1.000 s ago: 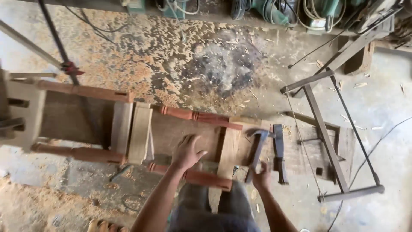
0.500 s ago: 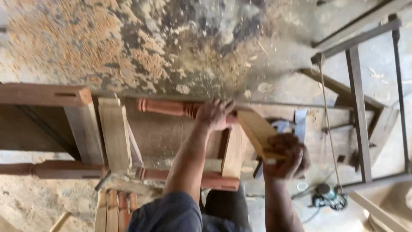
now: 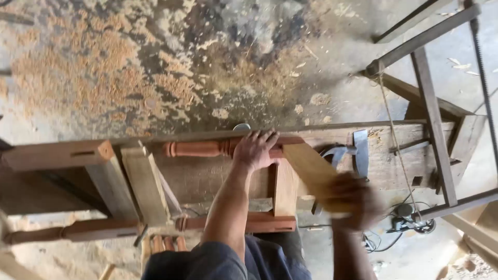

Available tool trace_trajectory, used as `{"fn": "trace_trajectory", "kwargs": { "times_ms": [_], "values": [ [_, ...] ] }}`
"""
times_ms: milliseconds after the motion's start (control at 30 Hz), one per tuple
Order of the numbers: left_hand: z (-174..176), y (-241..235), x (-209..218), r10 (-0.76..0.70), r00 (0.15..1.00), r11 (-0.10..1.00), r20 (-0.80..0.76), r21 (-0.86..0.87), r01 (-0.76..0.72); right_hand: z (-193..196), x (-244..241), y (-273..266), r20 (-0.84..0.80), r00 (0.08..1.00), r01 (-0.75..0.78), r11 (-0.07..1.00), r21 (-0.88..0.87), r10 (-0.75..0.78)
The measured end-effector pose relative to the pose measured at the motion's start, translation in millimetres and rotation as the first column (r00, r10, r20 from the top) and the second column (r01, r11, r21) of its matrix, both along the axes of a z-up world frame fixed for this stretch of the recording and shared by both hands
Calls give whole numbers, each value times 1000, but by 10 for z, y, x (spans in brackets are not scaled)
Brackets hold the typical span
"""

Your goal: The person fits wooden slats and rails into the mortise joints of a wooden chair frame on the workbench, pressing pieces into place by hand and using a hammer to seat a joint. They then clamp a small wood block under their foot and cut it with a frame saw, before picking the block back up.

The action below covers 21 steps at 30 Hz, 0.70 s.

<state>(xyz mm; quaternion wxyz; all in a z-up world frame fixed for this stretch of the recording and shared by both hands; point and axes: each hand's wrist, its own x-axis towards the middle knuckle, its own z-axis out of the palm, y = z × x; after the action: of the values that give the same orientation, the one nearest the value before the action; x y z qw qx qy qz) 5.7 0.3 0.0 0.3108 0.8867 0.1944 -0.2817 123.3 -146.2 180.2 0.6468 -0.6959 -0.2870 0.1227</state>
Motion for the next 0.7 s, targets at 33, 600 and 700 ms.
{"fn": "trace_trajectory", "kwargs": {
  "times_ms": [33, 600, 700],
  "values": [
    [-242, -46, 19, -5, 1000, 1000, 12, 4, 5, -29, 70, 10, -22, 1000, 11, 1000, 3, -11],
    [-253, -86, 342, 6, 991, 997, 134, 82, -17, -490, -737, 147, -777, 607, -163, 983, 85, 168],
    [203, -138, 81, 71, 937, 969, 341, 199, -146, -303, -945, 225, -825, 509, -267, 956, 119, 245]
  ]
}}
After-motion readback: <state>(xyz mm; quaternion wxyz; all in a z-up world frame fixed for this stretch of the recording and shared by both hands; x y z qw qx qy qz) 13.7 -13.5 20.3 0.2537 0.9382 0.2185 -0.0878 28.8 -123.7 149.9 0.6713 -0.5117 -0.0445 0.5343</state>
